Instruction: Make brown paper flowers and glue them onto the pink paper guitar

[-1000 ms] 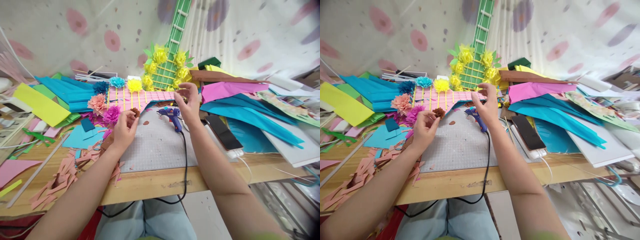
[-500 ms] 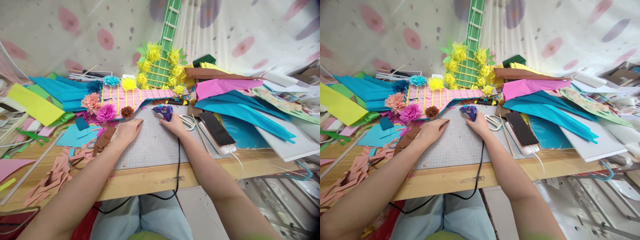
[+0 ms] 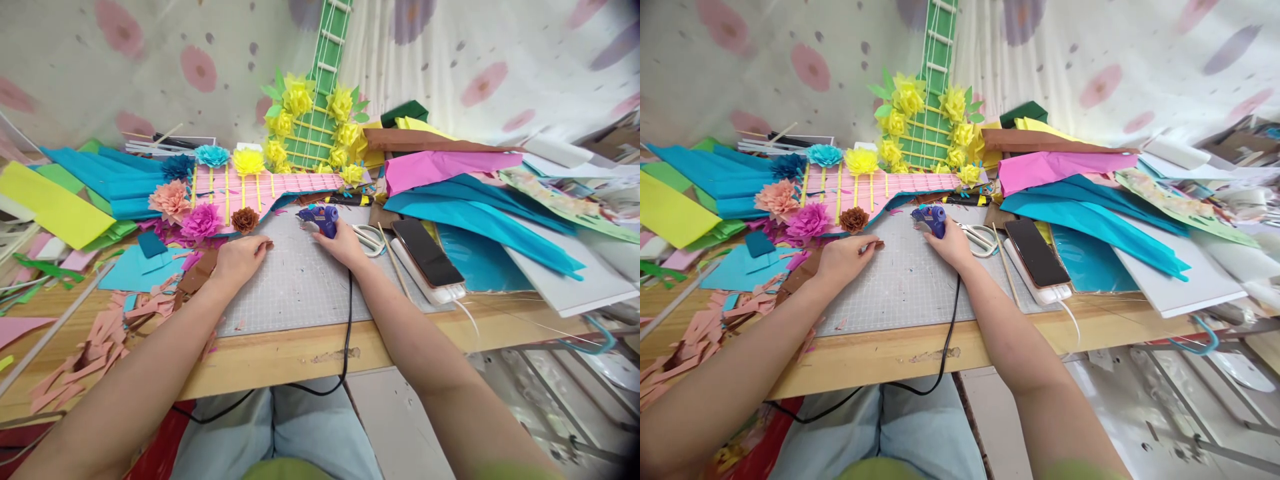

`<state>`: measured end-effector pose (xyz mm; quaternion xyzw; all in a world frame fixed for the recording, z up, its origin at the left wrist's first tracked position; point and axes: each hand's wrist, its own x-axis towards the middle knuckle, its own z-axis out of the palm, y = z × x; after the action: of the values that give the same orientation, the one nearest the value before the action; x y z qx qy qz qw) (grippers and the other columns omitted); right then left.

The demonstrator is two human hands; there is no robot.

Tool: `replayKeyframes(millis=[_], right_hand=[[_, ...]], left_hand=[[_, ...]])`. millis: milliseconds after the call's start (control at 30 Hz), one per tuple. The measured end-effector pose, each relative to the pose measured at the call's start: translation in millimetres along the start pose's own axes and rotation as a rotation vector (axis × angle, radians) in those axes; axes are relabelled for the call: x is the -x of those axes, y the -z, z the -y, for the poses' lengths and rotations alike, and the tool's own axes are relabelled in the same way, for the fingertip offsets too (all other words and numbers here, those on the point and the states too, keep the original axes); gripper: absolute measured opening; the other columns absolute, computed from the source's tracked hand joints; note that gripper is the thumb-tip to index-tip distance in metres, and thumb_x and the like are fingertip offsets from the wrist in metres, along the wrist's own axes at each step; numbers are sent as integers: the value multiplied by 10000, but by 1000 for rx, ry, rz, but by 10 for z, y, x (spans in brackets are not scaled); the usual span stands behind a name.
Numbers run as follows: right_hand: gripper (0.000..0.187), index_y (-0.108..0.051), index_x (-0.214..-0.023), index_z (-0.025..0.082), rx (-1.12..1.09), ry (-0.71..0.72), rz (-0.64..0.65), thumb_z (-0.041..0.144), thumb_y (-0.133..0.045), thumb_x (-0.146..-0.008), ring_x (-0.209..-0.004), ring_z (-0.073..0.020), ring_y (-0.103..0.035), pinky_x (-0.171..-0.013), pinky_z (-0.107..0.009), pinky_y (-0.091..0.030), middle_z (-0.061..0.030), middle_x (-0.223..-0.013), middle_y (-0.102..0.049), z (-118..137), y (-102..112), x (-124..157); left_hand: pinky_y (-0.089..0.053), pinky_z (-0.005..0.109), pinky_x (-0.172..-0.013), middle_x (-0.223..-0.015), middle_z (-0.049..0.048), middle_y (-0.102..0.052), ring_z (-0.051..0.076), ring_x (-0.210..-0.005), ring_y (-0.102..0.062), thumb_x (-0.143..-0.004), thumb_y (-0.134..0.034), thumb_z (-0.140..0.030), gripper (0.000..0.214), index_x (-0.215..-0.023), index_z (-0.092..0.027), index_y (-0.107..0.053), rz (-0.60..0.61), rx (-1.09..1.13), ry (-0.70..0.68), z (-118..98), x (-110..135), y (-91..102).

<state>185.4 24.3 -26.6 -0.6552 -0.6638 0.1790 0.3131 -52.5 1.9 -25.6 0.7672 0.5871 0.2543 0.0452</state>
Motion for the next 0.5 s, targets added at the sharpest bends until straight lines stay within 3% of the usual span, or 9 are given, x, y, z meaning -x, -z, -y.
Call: replayKeyframes(millis=[200, 367, 500], right_hand=[[439, -553, -1076, 176, 21, -22, 19, 436, -611, -728, -927, -291, -636, -787, -409, -483, -121, -978, -669, 10, 2, 2], [547, -487, -1163, 171, 24, -36, 4, 442, -632, -711, -941, -292, -631, -775, -396, -481, -125, -999, -658, 42, 13, 15], [580, -465, -1178, 168, 28, -52, 12, 456, -633, -703, -954, -304, -626, -772, -398, -479, -130, -1013, -653, 63, 26, 25]], left_hand=[[-497, 349, -754, -996, 48, -731, 238, -839, -685, -796, -557, -242, 254, -997, -269, -711, -7, -11, 68, -33, 6, 9], [-499, 319, -747, -934, 9, -740, 207, -799, -680, -734, -601, -179, 369, -1085, -262, -675, -19, 50, 137, -57, 15, 31], [-487, 296, -738, -937, -7, -740, 177, -761, -668, -763, -599, -219, 347, -1104, -248, -658, -16, 89, 167, -81, 18, 66]])
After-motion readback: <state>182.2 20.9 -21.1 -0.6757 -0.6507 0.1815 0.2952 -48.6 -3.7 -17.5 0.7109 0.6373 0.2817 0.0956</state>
